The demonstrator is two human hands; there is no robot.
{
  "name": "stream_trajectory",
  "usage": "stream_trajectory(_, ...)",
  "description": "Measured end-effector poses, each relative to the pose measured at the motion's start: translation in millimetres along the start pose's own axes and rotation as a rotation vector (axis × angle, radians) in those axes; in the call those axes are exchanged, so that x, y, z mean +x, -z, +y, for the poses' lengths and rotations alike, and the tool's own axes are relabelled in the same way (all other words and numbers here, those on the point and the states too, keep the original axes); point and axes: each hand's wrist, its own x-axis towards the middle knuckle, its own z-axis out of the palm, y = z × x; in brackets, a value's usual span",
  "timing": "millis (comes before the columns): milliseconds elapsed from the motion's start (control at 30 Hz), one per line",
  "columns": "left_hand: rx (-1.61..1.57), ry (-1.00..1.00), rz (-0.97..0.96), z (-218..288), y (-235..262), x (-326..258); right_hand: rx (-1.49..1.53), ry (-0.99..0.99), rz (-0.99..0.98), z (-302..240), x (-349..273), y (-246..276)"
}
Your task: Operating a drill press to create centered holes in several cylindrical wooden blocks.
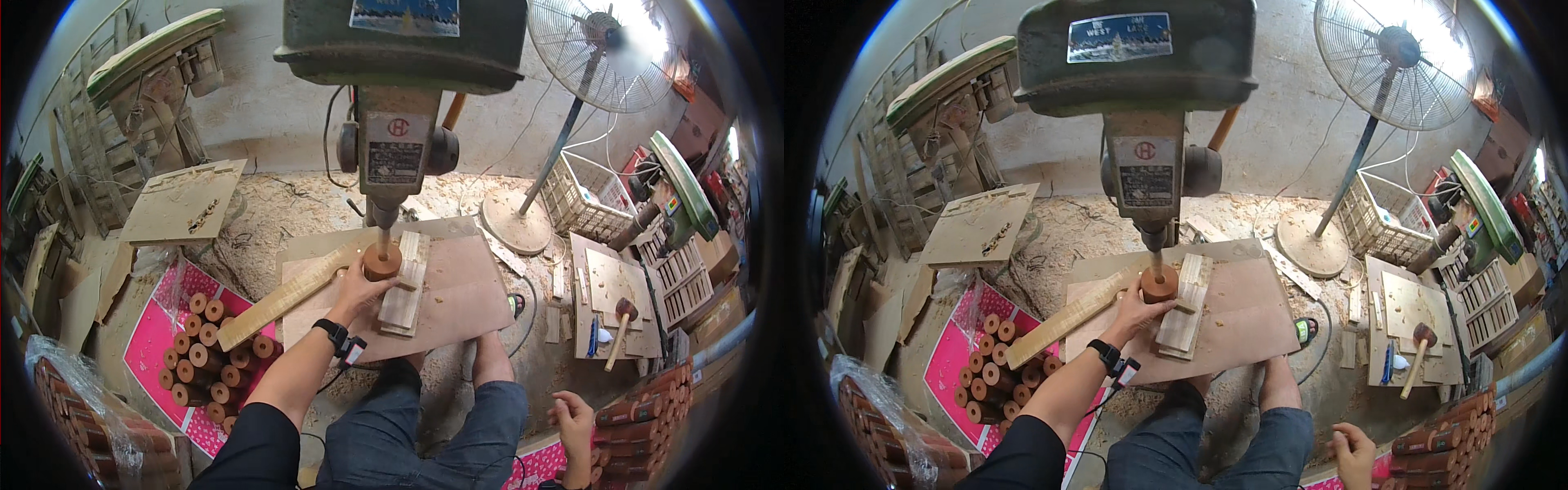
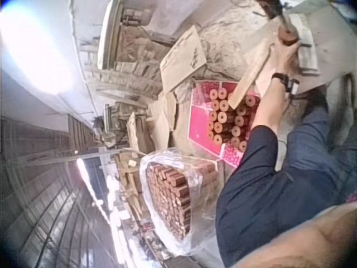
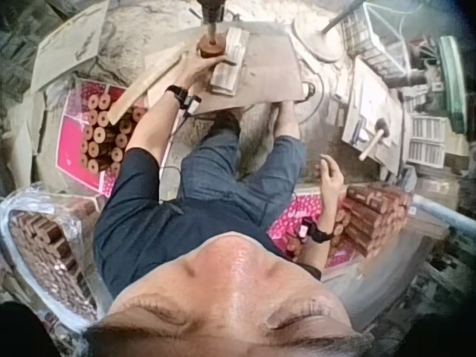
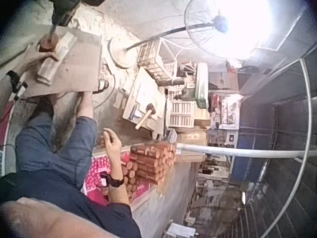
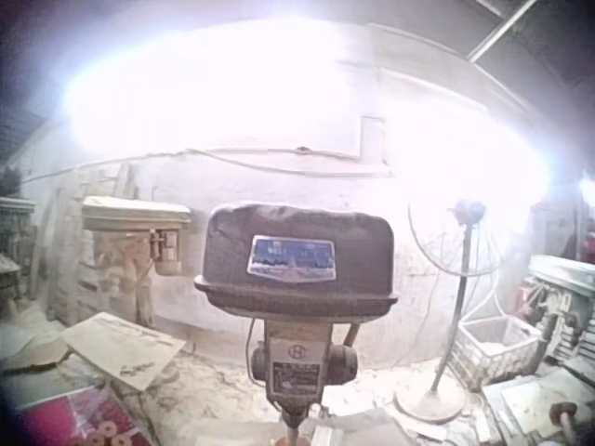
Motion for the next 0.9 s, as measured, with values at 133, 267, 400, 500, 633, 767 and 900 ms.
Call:
stream_trajectory(133, 0.328, -0.042, -0.008, -7, 16, -6, 0.131, -0.063, 0.125, 1, -10, 9)
stream_trajectory(267, -0.051, -0.144, 0.304, -11, 44, -53, 0.054, -0.133, -0.058, -5, -17, -23)
stream_trajectory(400, -0.087, -0.087, -0.050, 15, 35, -136, -0.227, 0.253, -0.360, -23, -19, -81)
stream_trajectory(500, 0.566, -0.448, -0.447, 55, 5, -189, -0.073, 0.493, -0.286, -42, -37, -109)
stream_trajectory(633, 0.439, -0.655, -0.881, 95, -65, -244, -0.212, 0.439, -0.181, -41, -72, -74)
stream_trajectory(767, 0.357, -0.677, -1.089, 113, -112, -255, -0.262, 0.146, 0.180, 14, -108, 2)
stream_trajectory(900, 0.384, -0.521, -1.038, 111, -124, -247, -0.380, -0.264, 0.662, 117, -157, 77)
